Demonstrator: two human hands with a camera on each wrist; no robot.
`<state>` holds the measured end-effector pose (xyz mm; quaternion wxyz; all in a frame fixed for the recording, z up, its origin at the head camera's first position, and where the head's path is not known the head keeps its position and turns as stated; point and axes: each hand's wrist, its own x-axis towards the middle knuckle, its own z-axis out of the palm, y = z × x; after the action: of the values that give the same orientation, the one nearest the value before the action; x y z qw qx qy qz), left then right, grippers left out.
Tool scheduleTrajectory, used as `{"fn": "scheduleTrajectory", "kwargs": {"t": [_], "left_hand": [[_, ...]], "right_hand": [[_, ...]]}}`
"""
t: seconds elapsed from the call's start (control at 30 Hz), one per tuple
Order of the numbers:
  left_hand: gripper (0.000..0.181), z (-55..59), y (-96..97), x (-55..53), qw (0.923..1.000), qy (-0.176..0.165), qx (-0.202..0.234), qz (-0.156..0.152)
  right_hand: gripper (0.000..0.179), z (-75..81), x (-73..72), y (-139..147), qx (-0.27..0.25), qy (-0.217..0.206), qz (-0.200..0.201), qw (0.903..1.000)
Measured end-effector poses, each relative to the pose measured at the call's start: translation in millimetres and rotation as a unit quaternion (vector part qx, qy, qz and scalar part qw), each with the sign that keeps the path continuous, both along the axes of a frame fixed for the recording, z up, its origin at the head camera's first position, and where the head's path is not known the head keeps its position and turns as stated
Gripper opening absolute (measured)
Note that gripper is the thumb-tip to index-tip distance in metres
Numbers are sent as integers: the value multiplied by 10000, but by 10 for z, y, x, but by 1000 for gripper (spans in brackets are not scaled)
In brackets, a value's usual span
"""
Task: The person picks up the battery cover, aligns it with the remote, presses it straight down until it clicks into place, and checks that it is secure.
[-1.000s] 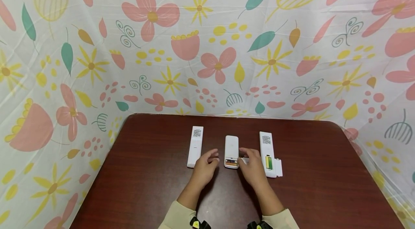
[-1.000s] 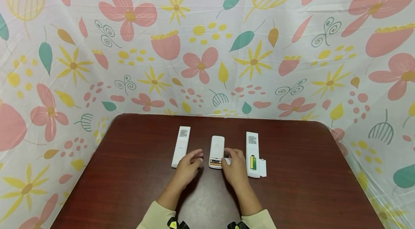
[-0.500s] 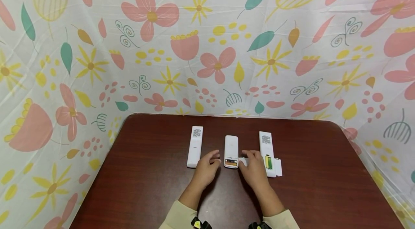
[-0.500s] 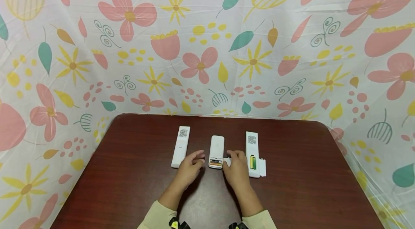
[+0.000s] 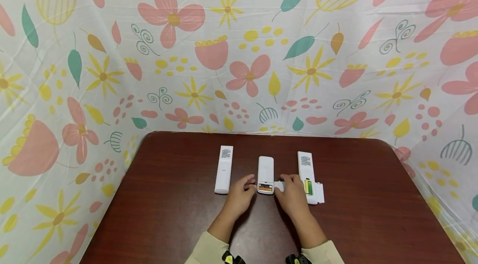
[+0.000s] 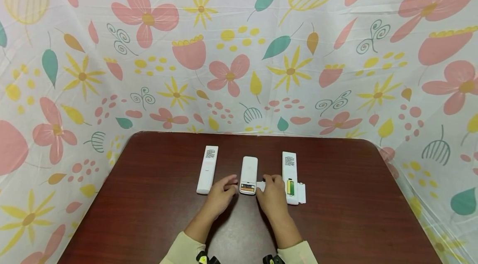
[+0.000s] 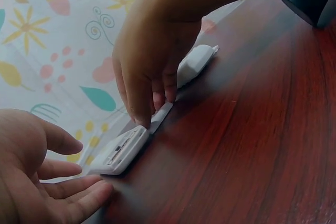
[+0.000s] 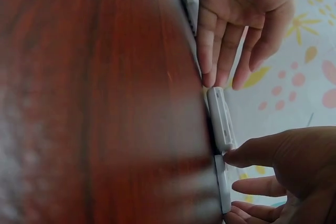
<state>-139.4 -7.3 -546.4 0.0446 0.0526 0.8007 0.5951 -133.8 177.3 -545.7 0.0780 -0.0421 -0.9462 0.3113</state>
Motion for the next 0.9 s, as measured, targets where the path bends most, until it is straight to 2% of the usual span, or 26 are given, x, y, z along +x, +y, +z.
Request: {"fn": "scheduleTrajectory", "kwargs": {"t": [0.3, 0.4, 0.63, 0.73, 0.9], "left_hand": [[45, -19, 58, -2, 9999, -77, -126, -9], [45, -19, 69, -6, 9997, -163, -180, 44], [45, -14, 93, -28, 9997, -121, -190, 113], [43, -20, 106, -51, 9994, -267, -101, 185], [37, -57, 119, -97, 9982, -470, 304, 210]], "right_hand": [[51, 2, -23, 8, 32, -24, 1, 10000], [52, 26, -15, 7, 133, -73, -44, 9999], [56, 89, -24, 22, 301, -260, -70, 9992], [56, 90, -39, 36, 255, -294, -67, 9992], [55, 110, -51, 31, 218, -175, -77, 9996]]}}
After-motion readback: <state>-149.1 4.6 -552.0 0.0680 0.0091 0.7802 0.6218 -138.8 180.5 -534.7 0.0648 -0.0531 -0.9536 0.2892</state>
